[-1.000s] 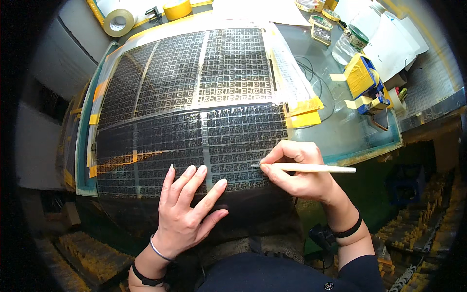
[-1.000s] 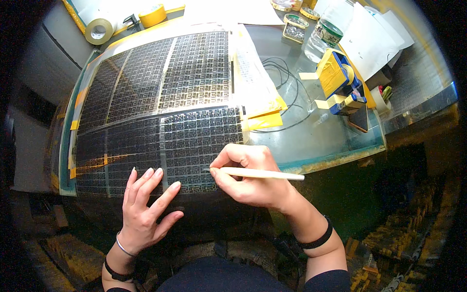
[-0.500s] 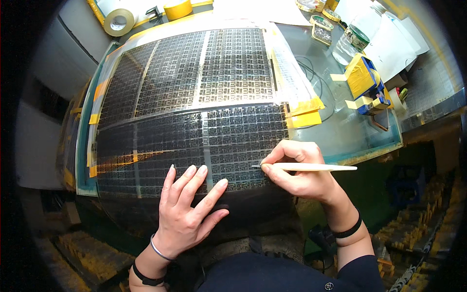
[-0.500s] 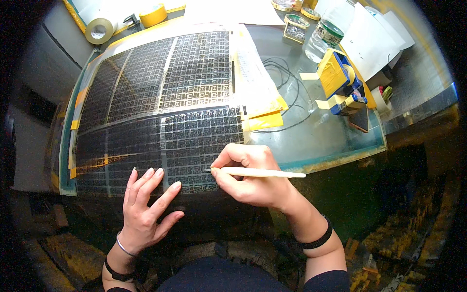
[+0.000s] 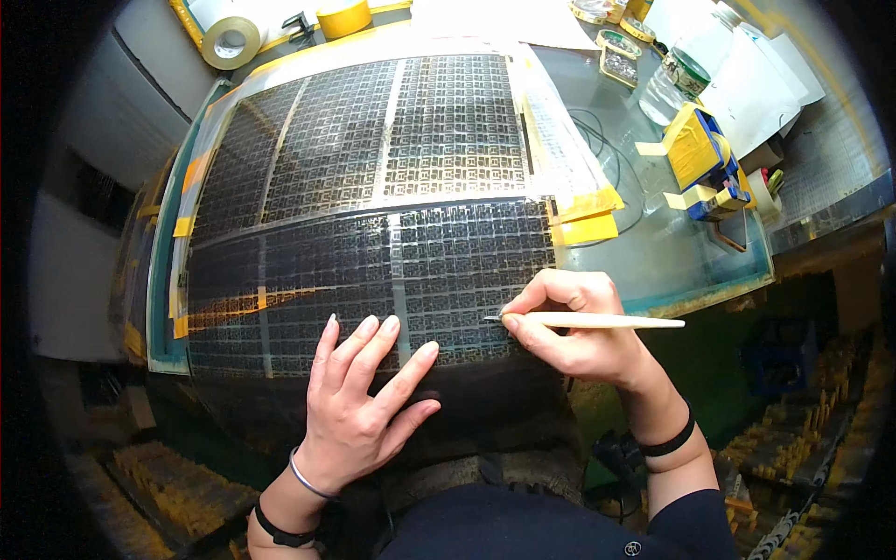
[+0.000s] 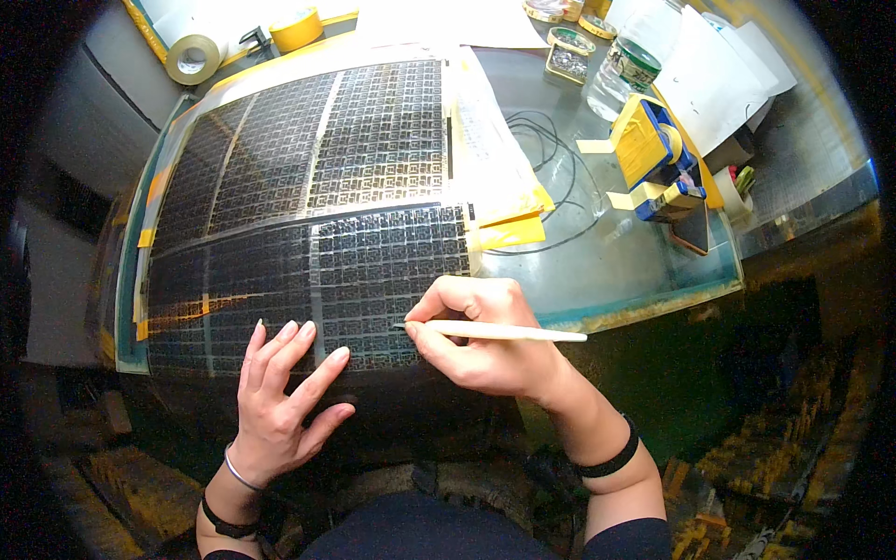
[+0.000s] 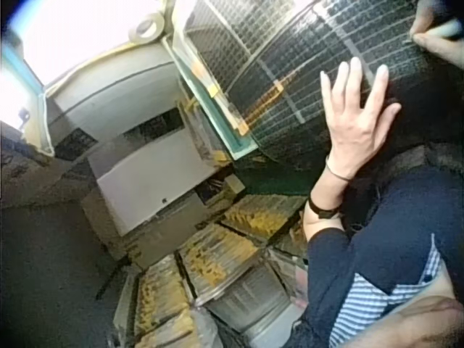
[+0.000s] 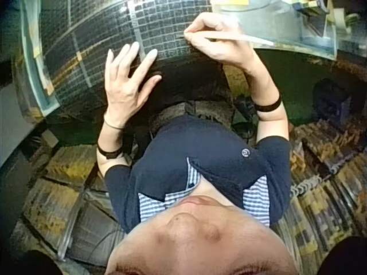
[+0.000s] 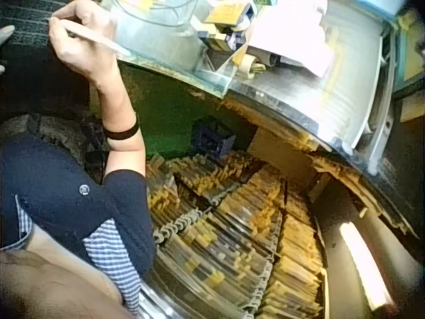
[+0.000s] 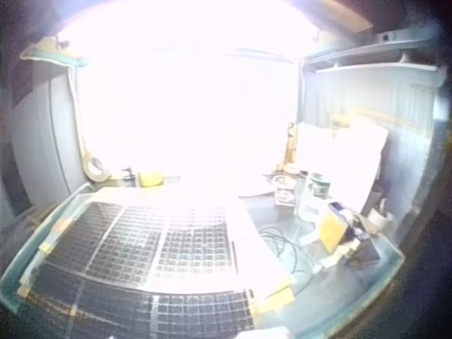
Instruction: Inspecting a large sheet of semiconductor wafers or circuit patterns on a light table.
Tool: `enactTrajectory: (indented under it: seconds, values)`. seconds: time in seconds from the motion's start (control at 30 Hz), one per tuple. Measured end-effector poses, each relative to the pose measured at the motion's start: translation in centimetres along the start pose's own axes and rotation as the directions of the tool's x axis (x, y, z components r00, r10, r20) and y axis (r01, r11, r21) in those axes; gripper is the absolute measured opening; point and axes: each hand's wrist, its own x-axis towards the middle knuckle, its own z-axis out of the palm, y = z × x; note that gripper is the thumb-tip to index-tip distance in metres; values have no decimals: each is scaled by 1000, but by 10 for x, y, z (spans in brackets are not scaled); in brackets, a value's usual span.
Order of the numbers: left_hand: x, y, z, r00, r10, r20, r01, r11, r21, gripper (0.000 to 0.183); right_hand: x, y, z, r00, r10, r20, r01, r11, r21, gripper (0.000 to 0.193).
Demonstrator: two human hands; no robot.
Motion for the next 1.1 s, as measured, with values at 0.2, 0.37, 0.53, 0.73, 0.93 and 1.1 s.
enactTrajectory:
  seconds: [0.2, 0.37, 0.53, 0.73, 0.93, 1.1]
  values:
    - [2, 1, 0, 1000, -5, -7, 5, 1000, -2, 53, 0, 0, 1, 1000, 9, -27, -9, 1000, 20, 12]
    - [1, 0, 1, 1000, 3, -6, -3, 1000, -13, 55, -1, 2, 2, 998, 46, -38, -44, 998, 48, 12]
    - [0, 0, 0, 1000, 1, -7, -1, 1000, -8, 55, 0, 0, 0, 999, 52, -9, -51, 998, 43, 12]
    - [-1, 1, -1, 1000, -7, -5, 7, 1000, -5, 54, 0, -2, 1, 997, 80, 2, -80, 996, 41, 11]
    - [-1, 1, -1, 1000, -7, -8, 7, 1000, -4, 54, 1, -2, 1, 1000, 23, -16, -23, 1000, 22, 11]
    - [1, -1, 3, 1000, 6, -14, -7, 1000, -18, 55, -2, 2, 4, 996, 48, -74, -44, 997, 56, 10]
